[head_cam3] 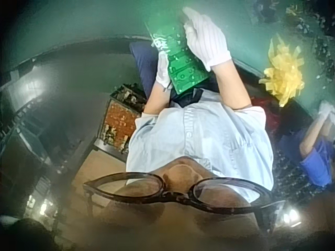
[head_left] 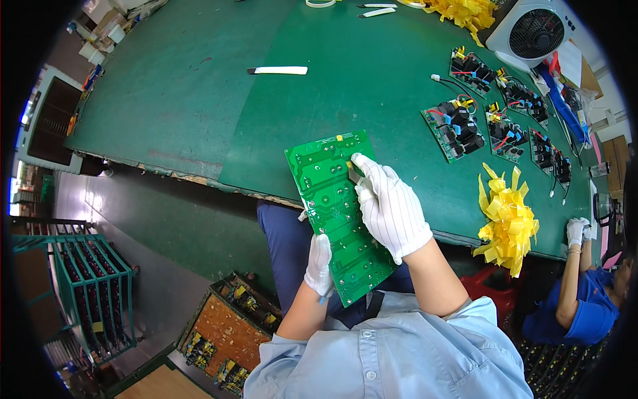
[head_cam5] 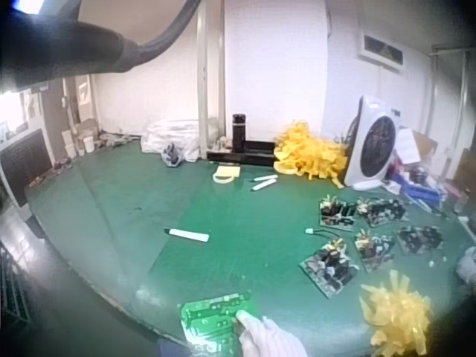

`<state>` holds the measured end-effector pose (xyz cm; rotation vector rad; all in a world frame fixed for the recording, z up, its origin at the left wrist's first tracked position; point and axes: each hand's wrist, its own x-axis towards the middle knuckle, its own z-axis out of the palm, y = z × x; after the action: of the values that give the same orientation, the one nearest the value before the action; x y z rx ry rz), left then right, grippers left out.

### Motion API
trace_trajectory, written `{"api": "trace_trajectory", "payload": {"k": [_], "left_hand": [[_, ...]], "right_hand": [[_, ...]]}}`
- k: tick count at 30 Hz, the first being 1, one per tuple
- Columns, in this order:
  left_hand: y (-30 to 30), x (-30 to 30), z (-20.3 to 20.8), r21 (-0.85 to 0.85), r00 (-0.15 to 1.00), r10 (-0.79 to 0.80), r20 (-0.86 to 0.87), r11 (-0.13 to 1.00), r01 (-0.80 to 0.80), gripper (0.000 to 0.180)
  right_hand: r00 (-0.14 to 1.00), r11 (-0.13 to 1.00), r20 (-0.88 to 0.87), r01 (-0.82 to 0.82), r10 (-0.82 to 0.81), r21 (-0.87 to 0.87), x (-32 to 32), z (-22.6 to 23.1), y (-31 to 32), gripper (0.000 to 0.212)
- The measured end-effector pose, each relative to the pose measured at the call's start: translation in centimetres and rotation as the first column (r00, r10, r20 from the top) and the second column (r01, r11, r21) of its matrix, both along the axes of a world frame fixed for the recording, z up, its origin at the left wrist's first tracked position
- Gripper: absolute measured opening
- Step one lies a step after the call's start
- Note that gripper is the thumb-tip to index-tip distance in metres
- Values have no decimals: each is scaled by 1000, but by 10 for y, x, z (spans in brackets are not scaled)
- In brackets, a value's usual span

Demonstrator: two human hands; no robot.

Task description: Applying yellow tape and inspecting components on green PCB units at an assembly station.

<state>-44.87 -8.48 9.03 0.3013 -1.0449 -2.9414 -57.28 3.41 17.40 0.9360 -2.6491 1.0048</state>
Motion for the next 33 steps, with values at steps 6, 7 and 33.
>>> {"api": "trace_trajectory", "payload": {"k": [6, 7, 33], "left_hand": [[3, 0, -1, -41, 999, 33, 8, 999, -33, 62], [4, -1, 1, -23, 999, 49, -2, 999, -50, 62], [-7, 11, -18, 137, 997, 57, 51, 989, -64, 76]], "right_hand": [[999, 999, 25, -42, 43, -32, 0, 0, -3, 41], [997, 995, 15, -72, 74, -71, -3, -3, -1, 41], [845, 724, -109, 509, -524, 465, 67, -2, 223, 42]]}}
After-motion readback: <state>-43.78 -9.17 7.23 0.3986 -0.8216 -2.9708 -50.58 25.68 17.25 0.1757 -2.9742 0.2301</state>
